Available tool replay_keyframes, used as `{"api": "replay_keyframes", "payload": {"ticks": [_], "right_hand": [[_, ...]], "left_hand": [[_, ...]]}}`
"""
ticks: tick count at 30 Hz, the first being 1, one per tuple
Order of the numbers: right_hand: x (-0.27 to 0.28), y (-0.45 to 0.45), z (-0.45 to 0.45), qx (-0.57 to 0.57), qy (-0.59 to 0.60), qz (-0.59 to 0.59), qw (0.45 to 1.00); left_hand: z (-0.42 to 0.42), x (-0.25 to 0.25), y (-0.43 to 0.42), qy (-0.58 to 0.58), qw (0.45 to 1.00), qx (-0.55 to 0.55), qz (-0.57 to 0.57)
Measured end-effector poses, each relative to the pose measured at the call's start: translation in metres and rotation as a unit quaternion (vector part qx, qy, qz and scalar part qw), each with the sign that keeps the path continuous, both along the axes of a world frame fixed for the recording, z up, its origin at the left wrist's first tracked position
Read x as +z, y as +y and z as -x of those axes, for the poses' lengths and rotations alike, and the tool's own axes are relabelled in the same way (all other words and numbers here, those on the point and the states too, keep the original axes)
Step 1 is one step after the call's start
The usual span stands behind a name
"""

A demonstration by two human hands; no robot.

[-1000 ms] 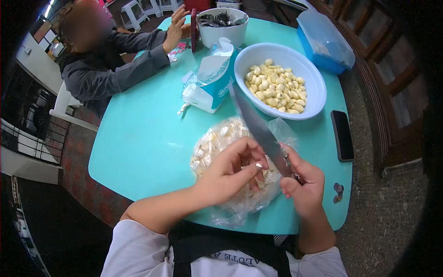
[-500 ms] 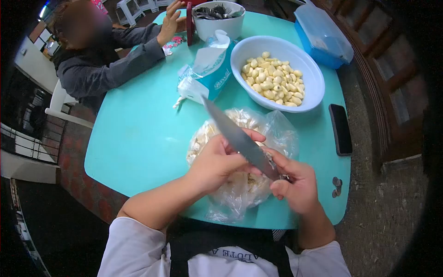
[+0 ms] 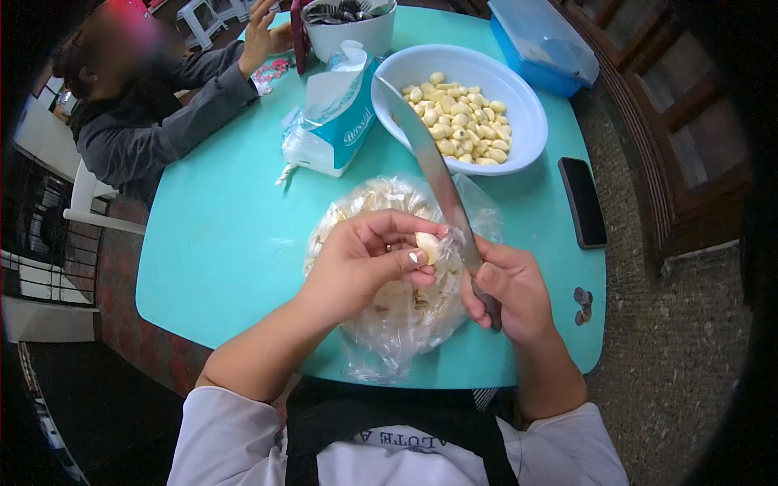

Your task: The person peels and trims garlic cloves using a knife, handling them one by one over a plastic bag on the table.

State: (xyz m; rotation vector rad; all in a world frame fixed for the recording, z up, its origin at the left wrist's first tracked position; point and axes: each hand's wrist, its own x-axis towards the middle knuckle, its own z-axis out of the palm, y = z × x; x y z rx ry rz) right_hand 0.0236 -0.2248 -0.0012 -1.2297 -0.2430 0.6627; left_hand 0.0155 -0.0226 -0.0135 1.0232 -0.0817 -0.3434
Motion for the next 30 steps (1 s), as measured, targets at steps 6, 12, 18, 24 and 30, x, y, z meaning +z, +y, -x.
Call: {"api": "replay_keyframes", "payload": {"ticks": [6,12,18,24,30], "right_hand": [[-0.003,-0.009,-0.014,-0.07,-0.01,-0.065,0.995],[0.002,-0.003,-0.007,-0.029,-0.027,0.04,0.998],[0.0,-0.003,-0.006,-0.021,-0.018,0.048,0.998],[-0.003,-0.002,-0.003,-0.016,0.0,0.028,0.999],[0.008,0.002,-0.002,-0.016,-0.007,0.007,1.0]], "left_hand": [[0.001,0.001,0.002,0.027,0.995,-0.084,-0.048],[-0.004,-0.006,0.006,0.051,0.998,0.0,0.026],[-0.003,-0.002,0.005,0.076,0.994,0.016,0.071],[-0.002,-0.002,0.008,0.075,0.995,-0.008,0.066],[-0.001,-0.005,0.01,0.066,0.993,-0.003,0.096]]}}
